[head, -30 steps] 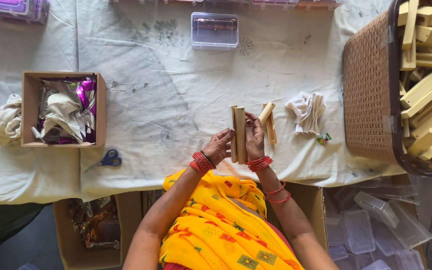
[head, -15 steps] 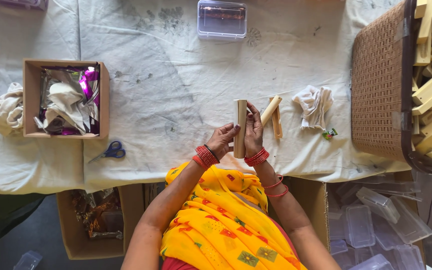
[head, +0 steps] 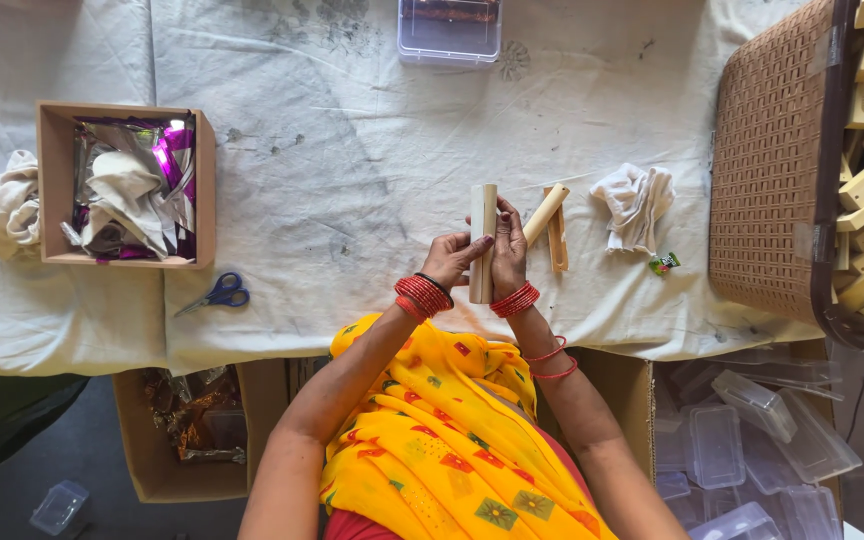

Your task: The person wipes a wooden block with a white cloth, then wraps it in a sheet of gold foil. They place the wrapped block into a clear plastic container and close the lid. The person then picks up several more wooden blocks from a basket and arranges them on the table.

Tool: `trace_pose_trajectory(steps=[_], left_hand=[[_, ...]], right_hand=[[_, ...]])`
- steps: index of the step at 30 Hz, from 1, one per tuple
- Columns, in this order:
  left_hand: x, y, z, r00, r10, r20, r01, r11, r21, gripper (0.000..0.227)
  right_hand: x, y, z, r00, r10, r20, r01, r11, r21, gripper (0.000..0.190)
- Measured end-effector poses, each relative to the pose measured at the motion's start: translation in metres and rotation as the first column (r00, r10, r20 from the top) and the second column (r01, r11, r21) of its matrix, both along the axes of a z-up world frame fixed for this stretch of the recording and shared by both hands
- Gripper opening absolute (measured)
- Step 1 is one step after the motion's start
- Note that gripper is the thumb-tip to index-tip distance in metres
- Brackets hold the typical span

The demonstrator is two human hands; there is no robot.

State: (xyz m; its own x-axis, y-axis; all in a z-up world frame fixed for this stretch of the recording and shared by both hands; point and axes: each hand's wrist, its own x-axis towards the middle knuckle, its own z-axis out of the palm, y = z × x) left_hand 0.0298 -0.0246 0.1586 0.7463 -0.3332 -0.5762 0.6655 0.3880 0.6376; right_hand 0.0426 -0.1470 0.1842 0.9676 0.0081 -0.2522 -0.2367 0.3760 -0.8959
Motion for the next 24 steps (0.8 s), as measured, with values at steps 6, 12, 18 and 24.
trace_pose_trajectory(steps=[6,12,18,24], left_hand=[[0.009,-0.004,-0.021,0.997,-0.051,-0.064,0.056,0.995,0.081,0.040],[0.010,-0.002,-0.014,0.949,0.032,-0.315,-0.059,0.995,-0.079,0.048],[0.006,-0.002,-0.012,0.945,0.048,-0.324,-0.072,0.995,-0.063,0.051],[0.000,-0.005,-0.025,0.973,0.030,-0.228,-0.039,0.999,-0.036,0.045]], right_hand=[[0.005,-0.013,-0.046,0.993,-0.031,-0.112,0.031,1.000,-0.006,0.039],[0.015,-0.022,-0.071,0.897,0.083,-0.435,-0.027,0.990,0.135,0.038],[0.013,-0.019,-0.060,0.891,0.069,-0.448,0.002,0.988,0.156,0.038],[0.003,-0.018,-0.031,0.954,0.090,-0.287,-0.044,0.986,0.164,0.038]])
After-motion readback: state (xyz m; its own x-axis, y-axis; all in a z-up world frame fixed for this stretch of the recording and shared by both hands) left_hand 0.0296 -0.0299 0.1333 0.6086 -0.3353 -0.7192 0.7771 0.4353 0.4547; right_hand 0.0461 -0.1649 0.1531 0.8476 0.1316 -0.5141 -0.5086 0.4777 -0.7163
